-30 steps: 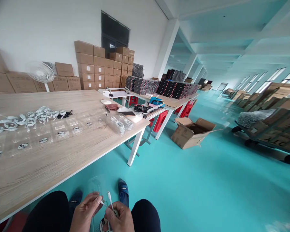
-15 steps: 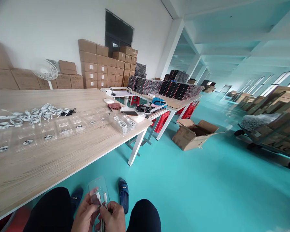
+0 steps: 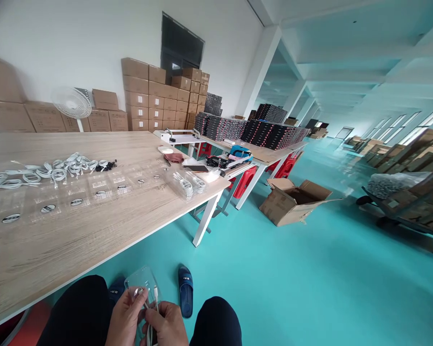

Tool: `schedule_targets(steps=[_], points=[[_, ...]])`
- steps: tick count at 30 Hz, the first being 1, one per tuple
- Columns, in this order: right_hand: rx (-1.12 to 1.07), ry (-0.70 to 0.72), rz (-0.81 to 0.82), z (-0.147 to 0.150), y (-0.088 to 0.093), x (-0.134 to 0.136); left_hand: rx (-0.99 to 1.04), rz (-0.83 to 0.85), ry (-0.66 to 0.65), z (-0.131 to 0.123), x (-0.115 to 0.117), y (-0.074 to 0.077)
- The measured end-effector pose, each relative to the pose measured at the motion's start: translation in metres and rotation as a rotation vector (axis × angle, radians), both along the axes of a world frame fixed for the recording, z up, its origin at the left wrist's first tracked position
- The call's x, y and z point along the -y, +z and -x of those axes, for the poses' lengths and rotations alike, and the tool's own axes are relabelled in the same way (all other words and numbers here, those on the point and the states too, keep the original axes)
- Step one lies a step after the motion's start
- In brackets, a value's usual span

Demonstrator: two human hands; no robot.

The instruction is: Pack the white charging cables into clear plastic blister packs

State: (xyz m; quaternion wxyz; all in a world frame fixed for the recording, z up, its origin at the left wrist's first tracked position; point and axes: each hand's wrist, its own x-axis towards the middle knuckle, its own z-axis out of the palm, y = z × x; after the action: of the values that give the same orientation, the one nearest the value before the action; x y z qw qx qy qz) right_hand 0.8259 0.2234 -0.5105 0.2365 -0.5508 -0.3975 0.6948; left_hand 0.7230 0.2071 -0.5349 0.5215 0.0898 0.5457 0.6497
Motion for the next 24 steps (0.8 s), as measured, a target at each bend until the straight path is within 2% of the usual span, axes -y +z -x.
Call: schedule_targets(steps=[4,8,10,17,21,24], points=[[0.191,0.056,-0.076,-0.001,0.001,0.001,0.019,-0.011,-0.052,0.006,-0.003,-0.004],[0.570,0.227,-0.473,0.002,-0.009,0.002,0.090,0.032,-0.065,0.008,-0.003,-0.009],[0.679,0.281,-0.614,0.004,-0.014,0.003,0.107,0.050,-0.060,0.009,-0.003,-0.008],[0.636,0.225,-0.693,0.001,-0.012,0.002,0.214,0.021,-0.055,0.019,-0.003,0.017],[0.645,0.217,-0.862,-0.005,-0.010,0.002,0.280,0.013,-0.076,0.022,-0.002,0.018],[0.651,0.112,-0.890,-0.008,-0.010,0.001,0.307,0.016,-0.116,0.024,-0.001,0.016]])
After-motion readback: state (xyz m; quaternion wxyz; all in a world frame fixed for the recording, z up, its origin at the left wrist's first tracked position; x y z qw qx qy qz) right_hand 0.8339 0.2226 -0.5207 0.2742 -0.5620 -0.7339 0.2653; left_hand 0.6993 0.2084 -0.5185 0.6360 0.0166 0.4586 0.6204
